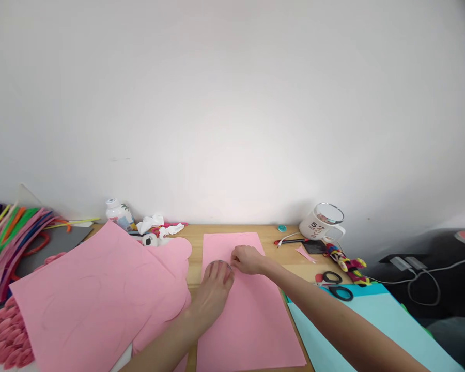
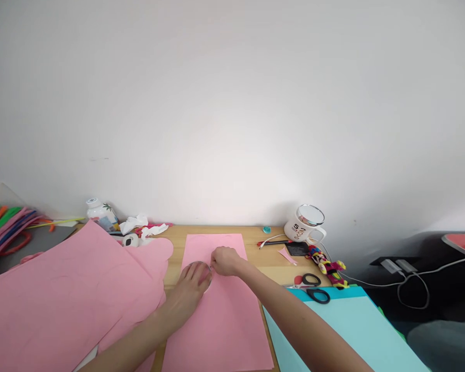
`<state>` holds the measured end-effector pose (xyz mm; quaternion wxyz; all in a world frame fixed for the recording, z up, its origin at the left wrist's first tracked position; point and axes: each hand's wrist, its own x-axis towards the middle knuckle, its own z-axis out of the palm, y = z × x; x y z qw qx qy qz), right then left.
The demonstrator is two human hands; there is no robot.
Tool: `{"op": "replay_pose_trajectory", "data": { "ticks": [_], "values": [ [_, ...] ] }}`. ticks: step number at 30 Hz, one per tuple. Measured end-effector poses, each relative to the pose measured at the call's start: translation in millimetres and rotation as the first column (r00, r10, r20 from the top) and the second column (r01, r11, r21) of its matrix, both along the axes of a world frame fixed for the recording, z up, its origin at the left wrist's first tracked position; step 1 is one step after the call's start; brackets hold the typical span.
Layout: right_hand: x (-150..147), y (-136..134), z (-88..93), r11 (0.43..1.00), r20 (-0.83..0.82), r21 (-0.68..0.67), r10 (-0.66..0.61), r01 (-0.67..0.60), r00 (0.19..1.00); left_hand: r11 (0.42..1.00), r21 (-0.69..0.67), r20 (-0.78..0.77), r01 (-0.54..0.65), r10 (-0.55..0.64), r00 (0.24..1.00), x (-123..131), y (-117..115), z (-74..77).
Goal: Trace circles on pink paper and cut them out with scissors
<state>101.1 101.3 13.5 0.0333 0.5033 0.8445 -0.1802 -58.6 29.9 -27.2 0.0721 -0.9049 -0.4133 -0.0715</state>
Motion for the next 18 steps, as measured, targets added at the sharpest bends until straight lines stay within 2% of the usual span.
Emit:
{"op": "replay_pose_trajectory", "data": {
  "ticks": [5, 9, 18],
  "values": [
    [9.1, -31.9, -5.7, 0.984, -0.072, -0.020, -0.176, 0.175, 0.982, 1.000, -0.002, 0.044, 0.023, -0.023, 0.999, -0.6, 1.6, 1.2],
    [12.4, -51.4, -10.0, 0.953, -0.132, -0.032, -0.302, 0.300, 0.944, 0.998, -0.066, 0.093, 0.007, 0.000, 0.996, 0.5, 2.7, 6.9],
    [2.0, -55.3, -16.6, 0.852, -0.140, -0.015, -0.521, 0.524, 0.842, 0.973, -0.230, 0.093, -0.018, 0.040, 0.995, 2.8, 7.3, 32.2]
  ]
}}
